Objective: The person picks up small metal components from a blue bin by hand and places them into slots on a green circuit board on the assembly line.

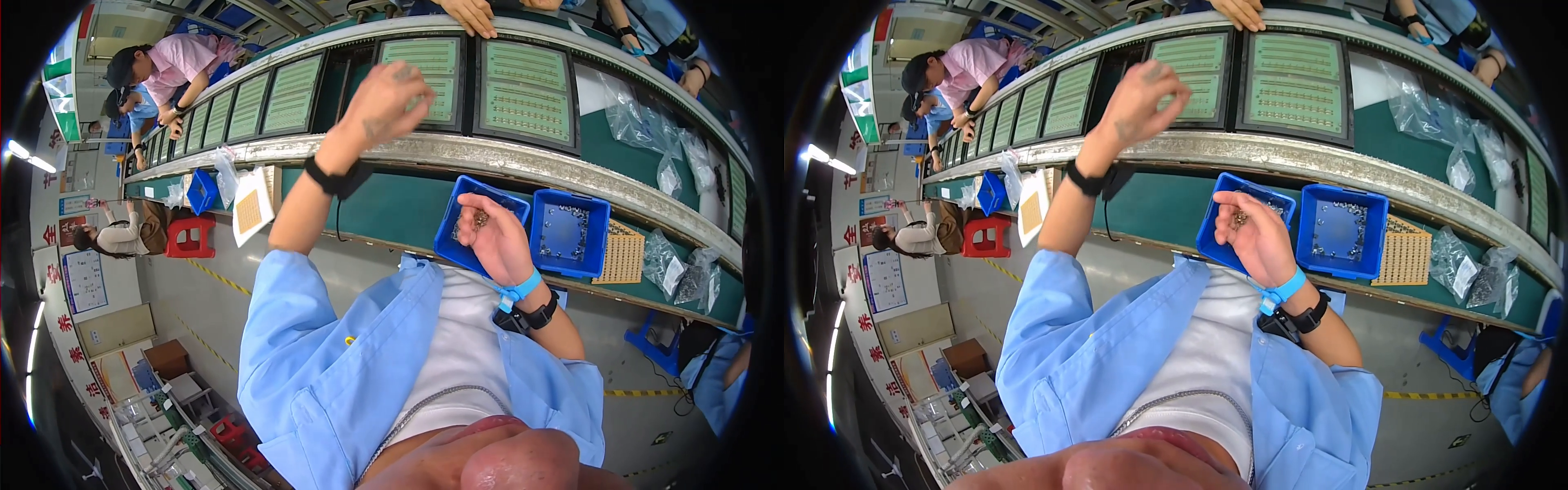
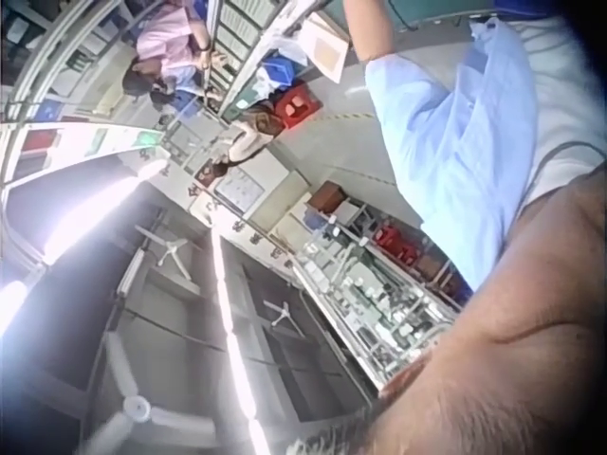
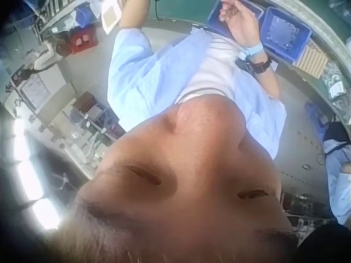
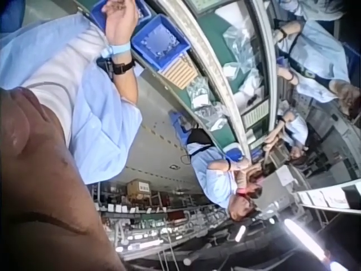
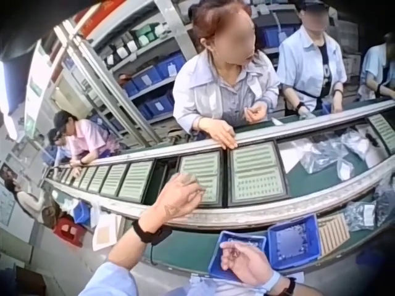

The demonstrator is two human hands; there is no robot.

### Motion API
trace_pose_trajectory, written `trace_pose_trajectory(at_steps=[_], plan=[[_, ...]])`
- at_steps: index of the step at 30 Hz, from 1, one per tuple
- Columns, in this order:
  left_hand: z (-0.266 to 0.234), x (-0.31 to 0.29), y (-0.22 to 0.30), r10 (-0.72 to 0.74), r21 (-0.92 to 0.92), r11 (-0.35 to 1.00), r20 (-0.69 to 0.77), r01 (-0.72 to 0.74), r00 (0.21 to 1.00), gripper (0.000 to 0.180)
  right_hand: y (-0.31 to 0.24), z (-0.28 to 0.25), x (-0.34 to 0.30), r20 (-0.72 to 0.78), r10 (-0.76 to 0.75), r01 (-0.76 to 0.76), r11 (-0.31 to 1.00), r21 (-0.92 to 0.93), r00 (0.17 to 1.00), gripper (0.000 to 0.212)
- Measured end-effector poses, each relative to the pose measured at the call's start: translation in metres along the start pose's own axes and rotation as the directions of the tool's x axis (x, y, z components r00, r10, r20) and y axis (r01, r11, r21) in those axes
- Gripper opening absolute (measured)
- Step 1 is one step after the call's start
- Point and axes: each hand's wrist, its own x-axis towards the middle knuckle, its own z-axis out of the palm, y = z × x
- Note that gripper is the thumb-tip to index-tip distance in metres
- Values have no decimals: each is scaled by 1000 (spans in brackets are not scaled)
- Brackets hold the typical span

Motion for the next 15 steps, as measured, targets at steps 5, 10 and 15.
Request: trace_pose_trajectory(at_steps=[5,10,15], plan=[[-1,-46,68,94,-216,970,-91,-112,991,13,-2,23,19,-103,23,-8,990,141,994,62],[12,-87,94,83,-324,943,18,-73,996,12,25,8,38,131,-20,-11,972,233,991,70],[15,-97,96,110,-250,962,-7,-108,994,12,34,11,42,170,-46,3,969,245,984,71]])
